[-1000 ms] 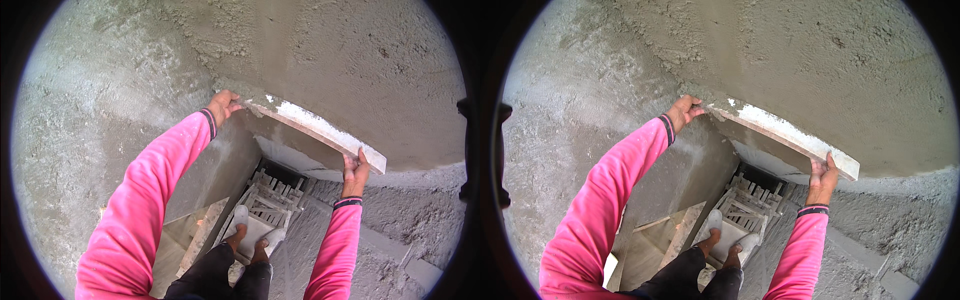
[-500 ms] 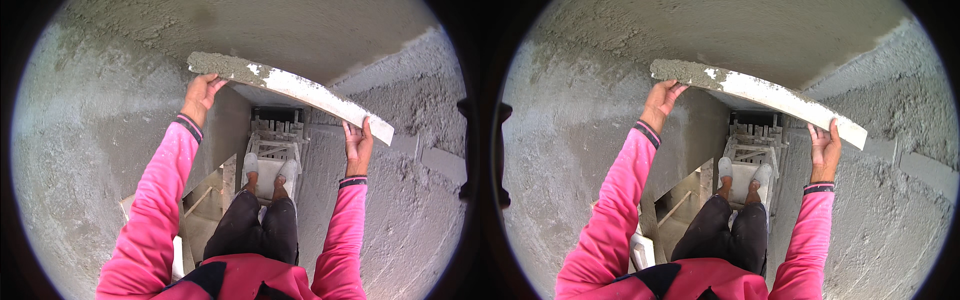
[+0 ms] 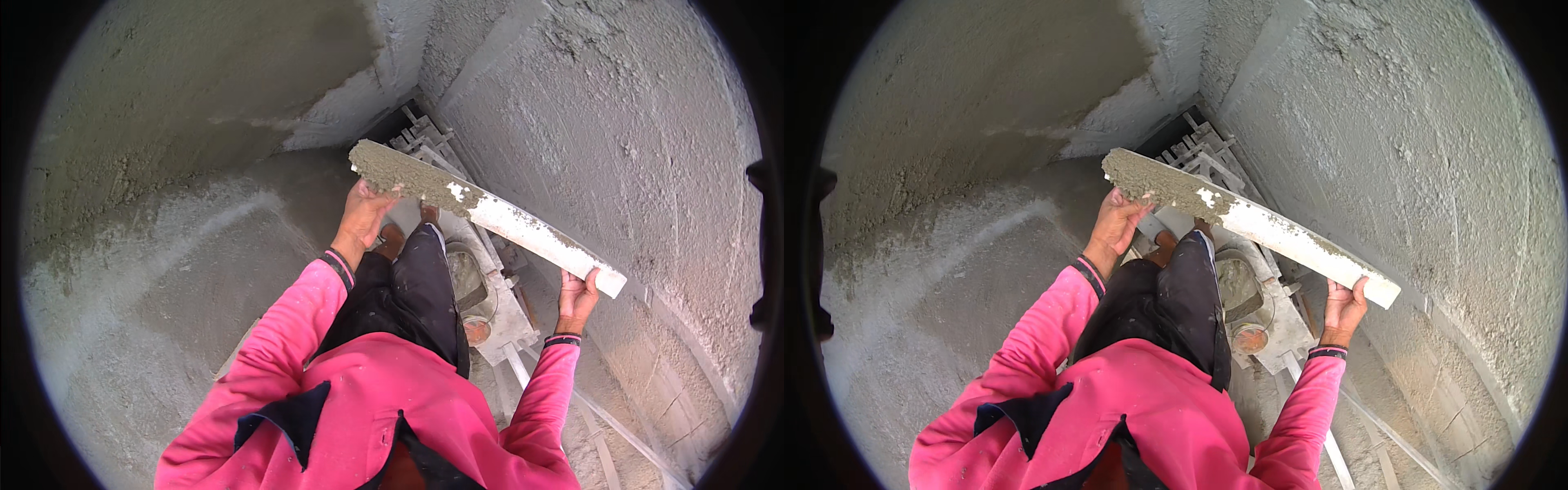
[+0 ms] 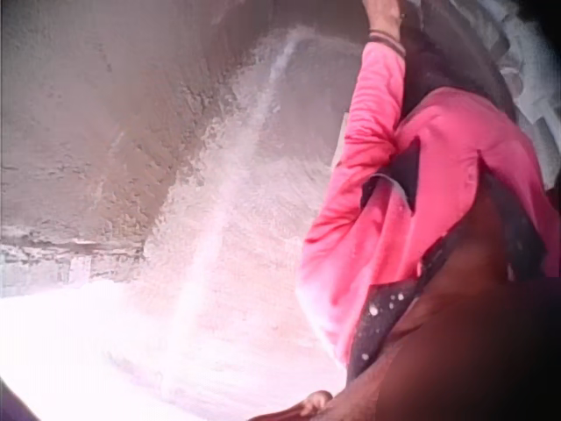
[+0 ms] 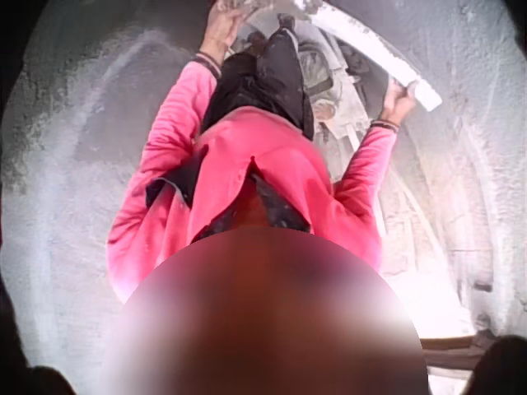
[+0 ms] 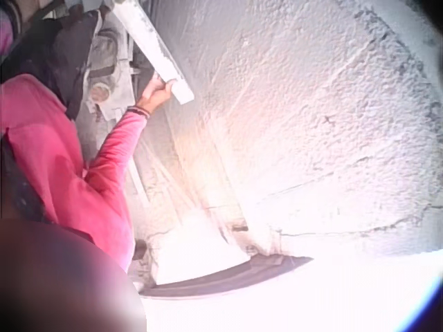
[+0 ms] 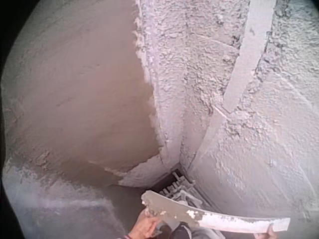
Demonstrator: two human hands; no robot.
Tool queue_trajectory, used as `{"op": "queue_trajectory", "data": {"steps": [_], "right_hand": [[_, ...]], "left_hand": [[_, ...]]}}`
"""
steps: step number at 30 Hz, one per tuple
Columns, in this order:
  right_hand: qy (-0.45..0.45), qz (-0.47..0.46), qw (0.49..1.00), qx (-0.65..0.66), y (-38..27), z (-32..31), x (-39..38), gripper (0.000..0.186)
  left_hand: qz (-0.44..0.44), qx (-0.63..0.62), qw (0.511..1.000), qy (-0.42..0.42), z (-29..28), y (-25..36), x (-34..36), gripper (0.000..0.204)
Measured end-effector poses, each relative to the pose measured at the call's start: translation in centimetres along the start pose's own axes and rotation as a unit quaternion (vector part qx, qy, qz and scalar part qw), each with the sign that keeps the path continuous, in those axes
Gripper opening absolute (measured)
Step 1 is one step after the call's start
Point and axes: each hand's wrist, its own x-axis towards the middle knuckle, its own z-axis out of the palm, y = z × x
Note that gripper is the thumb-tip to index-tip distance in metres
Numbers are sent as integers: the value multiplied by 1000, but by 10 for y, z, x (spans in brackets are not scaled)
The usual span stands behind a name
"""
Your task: The person scoops wet cement from a bucket with a trowel and applies it to the curved inner wall of a spiral staircase. They then use a long straightedge to level and smooth the plastered surface repeatedly.
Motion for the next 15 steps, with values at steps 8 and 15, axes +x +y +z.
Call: {"op": "queue_trajectory", "data": {"steps": [8, 15], "right_hand": [[154, -159, 975, 17, -123, -192, -151, 46], [327, -163, 922, -131, -150, -221, -265, 45]], "left_hand": [[-225, 272, 893, -279, 76, -130, -39, 51], [-201, 698, 467, -505, 91, -207, -81, 98]]}}
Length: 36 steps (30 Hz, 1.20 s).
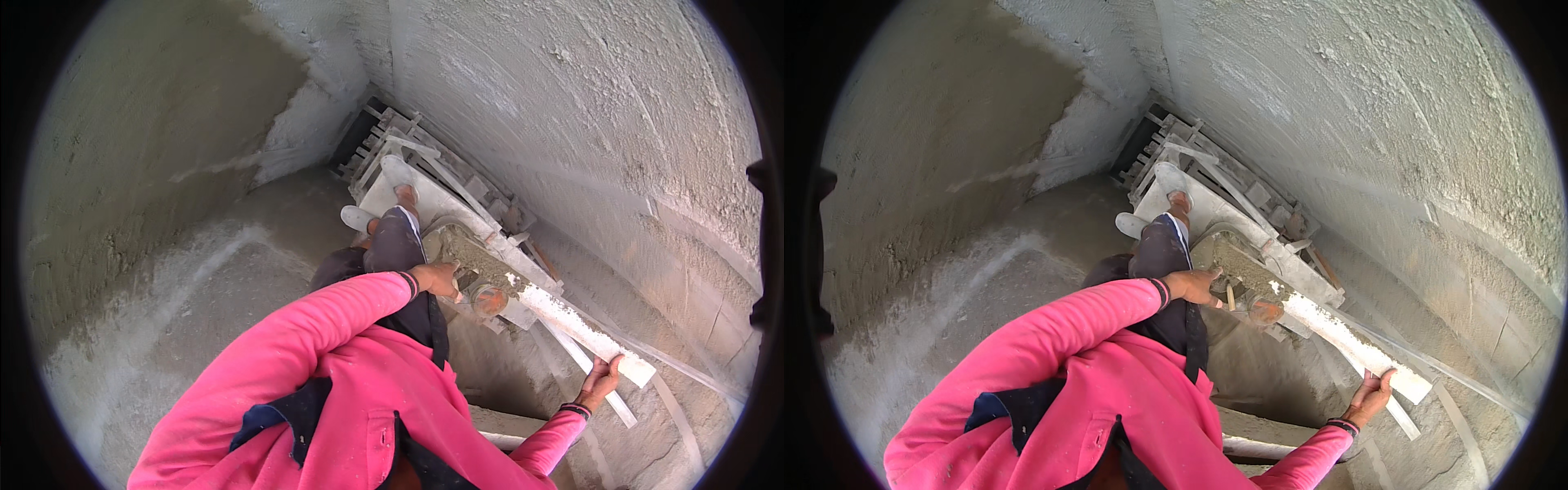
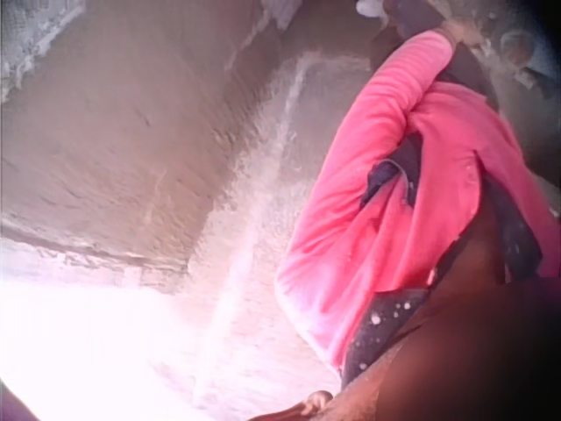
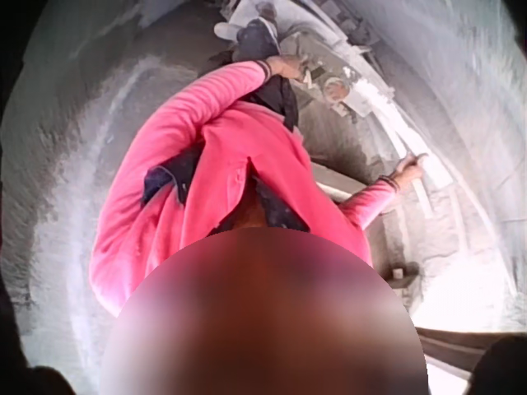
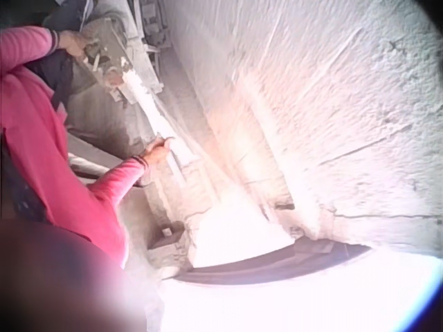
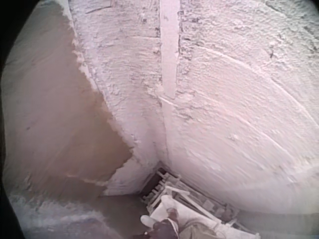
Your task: The person scoops wet cement from a bucket with a trowel and applies it to the curved inner wall of a spiral staircase. They then use a long straightedge to level and smooth the plastered surface repeatedly.
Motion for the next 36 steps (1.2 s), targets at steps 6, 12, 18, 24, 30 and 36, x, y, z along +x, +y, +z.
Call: {"op": "queue_trajectory", "data": {"steps": [6, 12, 18, 24, 30, 36], "right_hand": [[55, -124, 951, -277, 176, 106, -36, 41], [48, -100, 959, -263, 265, 139, -64, 56], [-63, -226, 903, -361, 180, 196, -59, 53], [-302, -338, 818, -355, 90, 364, -102, 59], [-452, -244, 848, -128, 64, 567, -165, 63], [-611, -32, 786, -88, 146, 738, -270, 56]], "left_hand": [[-19, -55, 985, 163, -23, -53, -24, 84], [-158, -141, 917, 339, -79, -177, -128, 68], [-258, -248, 820, 447, -42, -232, -203, 68], [-253, -401, 728, 495, 25, -247, -166, 62], [-87, -728, 488, 473, 52, -256, -135, 72], [119, -830, 147, 524, -7, -350, -212, 95]]}}
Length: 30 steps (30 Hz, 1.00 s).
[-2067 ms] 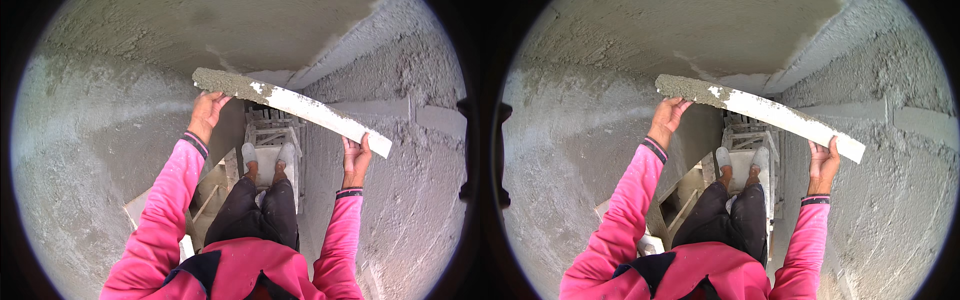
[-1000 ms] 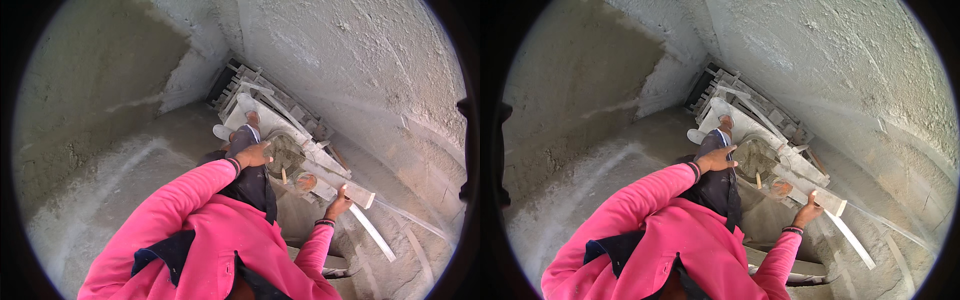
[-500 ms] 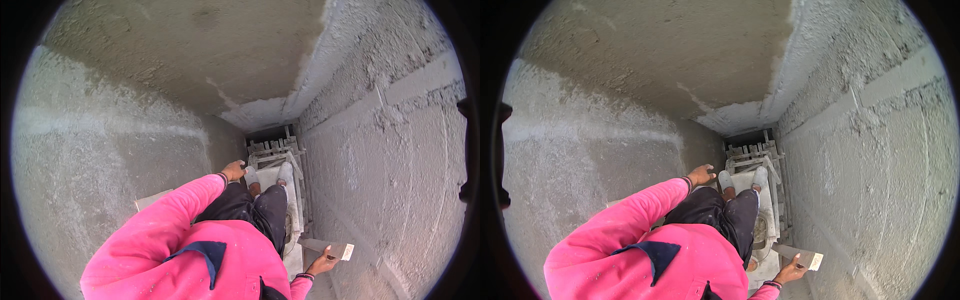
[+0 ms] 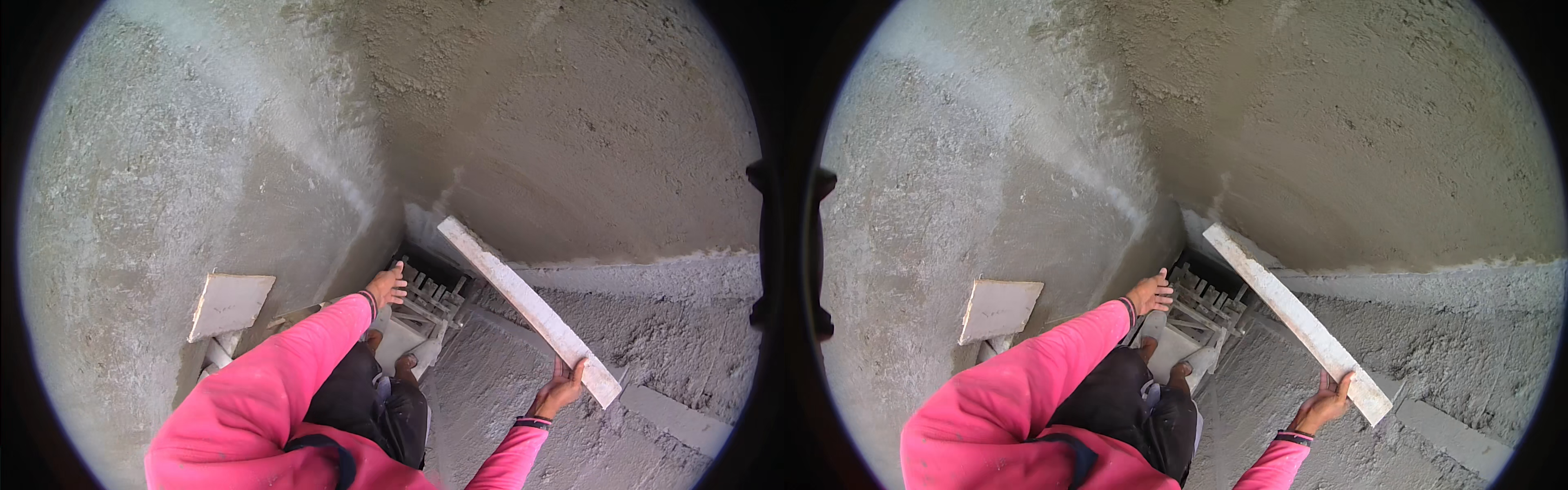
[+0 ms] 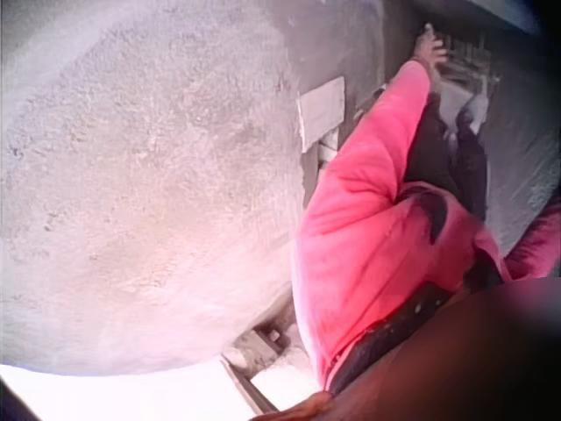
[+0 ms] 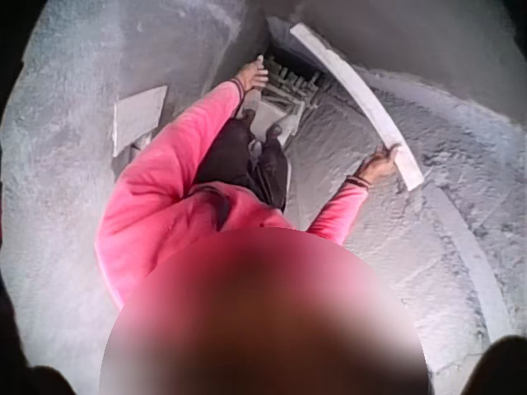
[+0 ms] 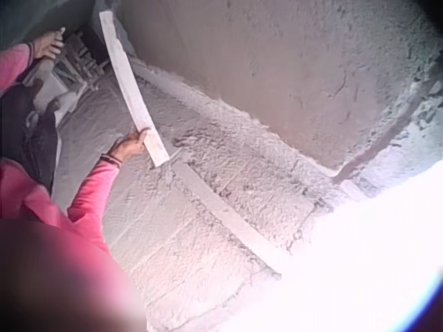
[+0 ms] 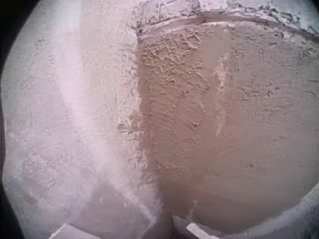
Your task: The person scoops wet cement from a bucket with a trowel and applies it to the curved inner wall of a spiral staircase. They then use a long straightedge to level and smooth the plastered surface repeatedly.
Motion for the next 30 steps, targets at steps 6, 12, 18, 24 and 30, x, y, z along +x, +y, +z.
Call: {"op": "queue_trajectory", "data": {"steps": [6, 12, 18, 24, 30], "right_hand": [[-127, 141, 980, 56, 148, 145, 93, 47], [-159, 193, 968, 35, 263, 212, 153, 38], [-185, 197, 962, 46, 321, 240, 197, 41], [-159, 203, 966, 31, 365, 235, 207, 48], [-163, 213, 962, 41, 414, 245, 213, 48]], "left_hand": [[131, -368, 920, -38, 14, 122, 128, 95], [222, -388, 895, 1, -9, 176, 222, 53], [225, -365, 903, 5, -30, 193, 305, 43], [194, -332, 923, 21, -41, 174, 370, 44], [220, -317, 922, 15, -63, 178, 423, 44]]}}
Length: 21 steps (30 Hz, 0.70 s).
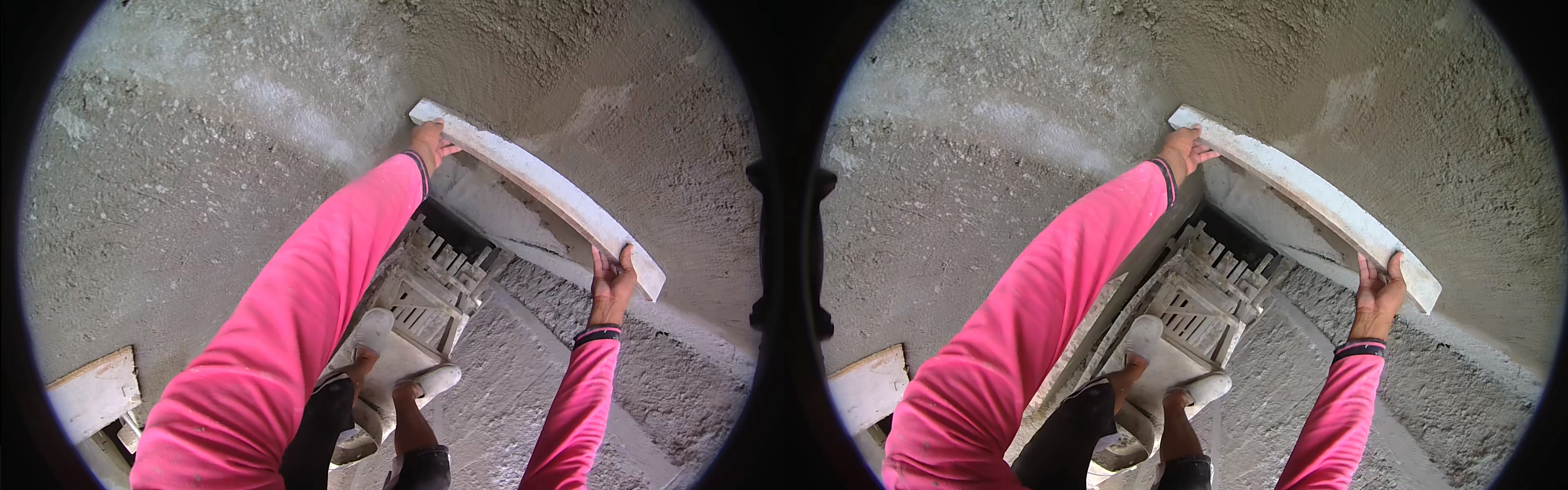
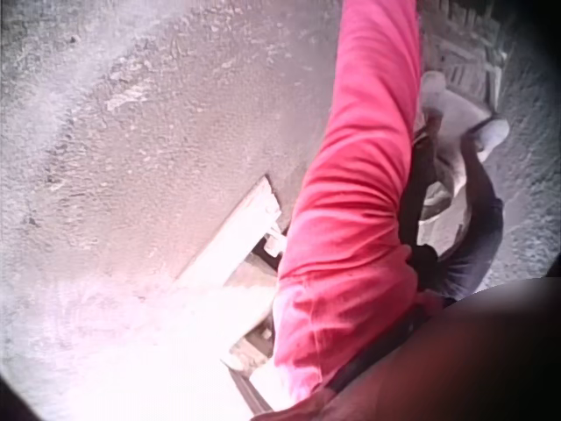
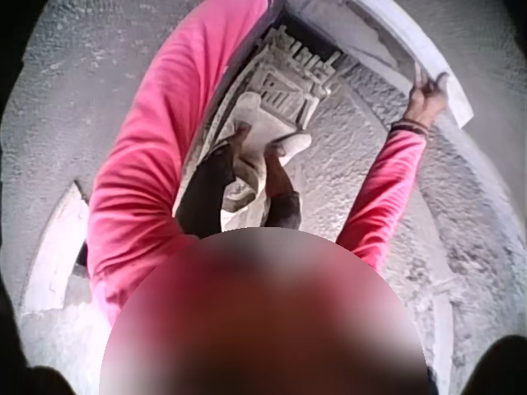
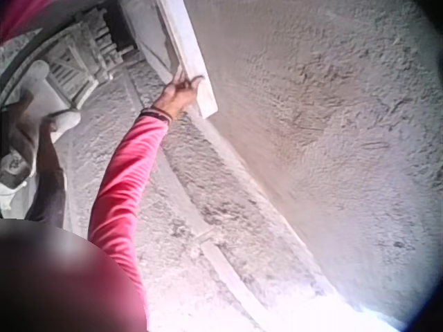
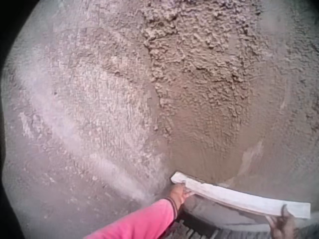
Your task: The person scoops wet cement from a bucket with a trowel and applies it to the curved inner wall of a spiral staircase. They then use a long straightedge to level and smooth the plastered surface repeatedly.
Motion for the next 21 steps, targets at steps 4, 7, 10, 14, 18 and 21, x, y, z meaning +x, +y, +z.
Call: {"op": "queue_trajectory", "data": {"steps": [4, 7, 10, 14, 18, 21], "right_hand": [[8, 7, 999, 37, 17, 0, 10, 48], [13, 27, 998, 62, 15, 2, 11, 49], [18, 37, 996, 75, 5, 5, 7, 49], [24, 31, 995, 94, -15, 13, -8, 48], [12, 32, 993, 112, -41, 25, -31, 46], [12, 25, 994, 110, -66, 38, -51, 44]], "left_hand": [[-4, 23, 998, 54, 0, 9, 12, 40], [-1, 54, 997, 63, 8, 24, 5, 37], [-1, 88, 993, 79, 21, 37, -10, 37], [12, 84, 995, 59, 39, 55, -37, 34], [12, 99, 994, 47, 59, 85, -67, 33], [13, 117, 992, 38, 76, 107, -93, 31]]}}
